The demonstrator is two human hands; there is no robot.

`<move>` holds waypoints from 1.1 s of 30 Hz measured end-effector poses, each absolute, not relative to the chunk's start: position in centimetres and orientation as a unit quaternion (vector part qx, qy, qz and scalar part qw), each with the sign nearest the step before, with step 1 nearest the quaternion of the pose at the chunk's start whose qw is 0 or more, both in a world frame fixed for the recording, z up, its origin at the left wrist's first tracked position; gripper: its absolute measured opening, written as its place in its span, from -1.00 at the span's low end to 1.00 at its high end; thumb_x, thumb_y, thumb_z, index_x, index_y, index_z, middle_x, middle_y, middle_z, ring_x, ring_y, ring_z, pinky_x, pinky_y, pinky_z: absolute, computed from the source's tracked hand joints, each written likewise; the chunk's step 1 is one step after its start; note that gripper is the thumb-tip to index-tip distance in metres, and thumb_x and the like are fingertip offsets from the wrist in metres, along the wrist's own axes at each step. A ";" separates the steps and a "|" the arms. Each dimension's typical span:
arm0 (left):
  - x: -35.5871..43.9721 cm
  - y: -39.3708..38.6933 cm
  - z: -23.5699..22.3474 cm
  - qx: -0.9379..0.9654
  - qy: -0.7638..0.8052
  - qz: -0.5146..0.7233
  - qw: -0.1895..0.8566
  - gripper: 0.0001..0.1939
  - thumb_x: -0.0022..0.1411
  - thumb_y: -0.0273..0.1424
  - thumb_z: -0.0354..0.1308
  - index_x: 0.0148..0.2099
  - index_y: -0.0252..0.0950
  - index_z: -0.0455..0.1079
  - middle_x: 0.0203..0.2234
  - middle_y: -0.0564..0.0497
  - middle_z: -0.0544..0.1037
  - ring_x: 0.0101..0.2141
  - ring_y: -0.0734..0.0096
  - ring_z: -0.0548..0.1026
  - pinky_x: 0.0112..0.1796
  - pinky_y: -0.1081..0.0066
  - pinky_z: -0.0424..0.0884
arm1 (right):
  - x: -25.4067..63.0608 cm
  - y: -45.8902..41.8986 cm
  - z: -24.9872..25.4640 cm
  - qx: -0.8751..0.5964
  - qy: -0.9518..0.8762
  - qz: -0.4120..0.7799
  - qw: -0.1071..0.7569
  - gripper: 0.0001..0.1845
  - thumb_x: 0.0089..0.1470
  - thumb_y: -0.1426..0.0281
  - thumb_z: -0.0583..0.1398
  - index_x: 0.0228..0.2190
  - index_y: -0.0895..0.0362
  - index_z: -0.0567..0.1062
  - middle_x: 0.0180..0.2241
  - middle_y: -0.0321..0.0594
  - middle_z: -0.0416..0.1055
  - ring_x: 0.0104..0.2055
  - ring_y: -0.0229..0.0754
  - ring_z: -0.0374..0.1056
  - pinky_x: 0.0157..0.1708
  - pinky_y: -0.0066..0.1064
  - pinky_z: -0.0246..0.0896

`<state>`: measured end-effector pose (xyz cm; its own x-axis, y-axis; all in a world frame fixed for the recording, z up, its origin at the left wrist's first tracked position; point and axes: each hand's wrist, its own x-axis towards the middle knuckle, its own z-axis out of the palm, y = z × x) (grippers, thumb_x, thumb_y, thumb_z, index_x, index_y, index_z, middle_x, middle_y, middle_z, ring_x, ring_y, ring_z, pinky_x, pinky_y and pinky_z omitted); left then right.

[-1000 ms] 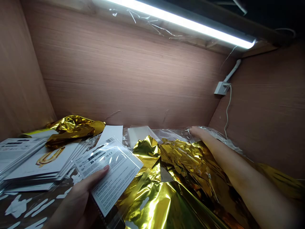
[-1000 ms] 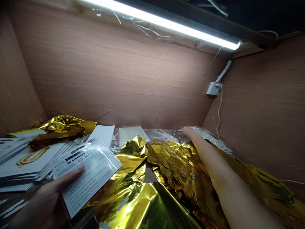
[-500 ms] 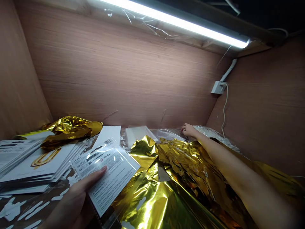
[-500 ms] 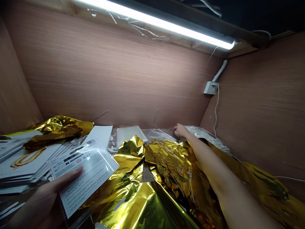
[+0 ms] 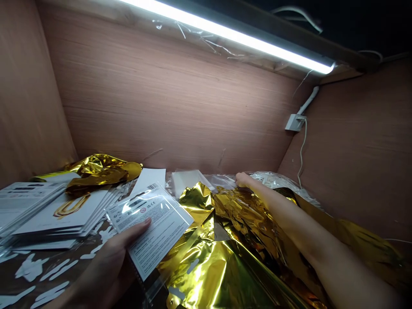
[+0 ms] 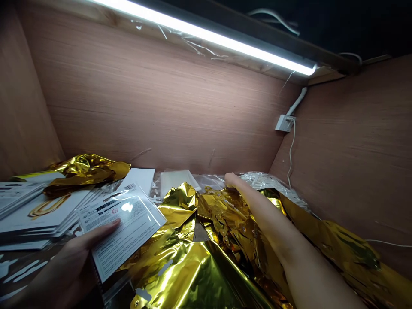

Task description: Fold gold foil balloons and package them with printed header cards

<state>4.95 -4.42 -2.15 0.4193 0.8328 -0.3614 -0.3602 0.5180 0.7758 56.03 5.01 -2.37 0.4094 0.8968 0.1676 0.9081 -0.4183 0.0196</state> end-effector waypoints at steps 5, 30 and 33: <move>5.0 -4.8 -1.5 0.314 0.358 0.386 0.790 -0.68 0.17 -0.41 0.38 -0.03 -0.38 0.52 -0.32 -0.20 0.69 -0.34 -0.05 0.69 -0.26 0.04 0.67 | 52.7 2.7 0.0 -0.870 -0.476 -0.107 0.068 -0.68 0.12 0.48 0.22 -0.09 0.30 0.61 -0.06 0.33 0.54 -0.04 0.19 0.52 -0.10 -0.19 0.36; 5.0 -4.7 -1.2 0.310 0.242 0.458 0.797 -0.78 0.34 -0.48 0.08 -0.02 -0.47 0.42 -0.31 -0.27 0.66 -0.36 0.11 0.67 -0.32 0.21 0.66 | 27.4 -14.1 -0.9 -0.510 -0.667 0.091 0.535 -0.89 0.03 0.36 0.26 -0.42 0.12 0.59 -0.44 -0.23 0.54 -0.39 -0.17 0.48 -0.34 -0.37 0.41; 5.1 -4.7 -1.3 0.311 0.242 0.462 0.795 -0.78 0.34 -0.48 0.09 -0.02 -0.46 0.42 -0.29 -0.26 0.66 -0.33 0.11 0.67 -0.30 0.20 0.66 | 27.4 -14.6 -1.0 -0.513 -0.673 0.070 0.528 -0.90 0.04 0.38 0.25 -0.42 0.13 0.59 -0.44 -0.23 0.53 -0.40 -0.19 0.47 -0.37 -0.38 0.39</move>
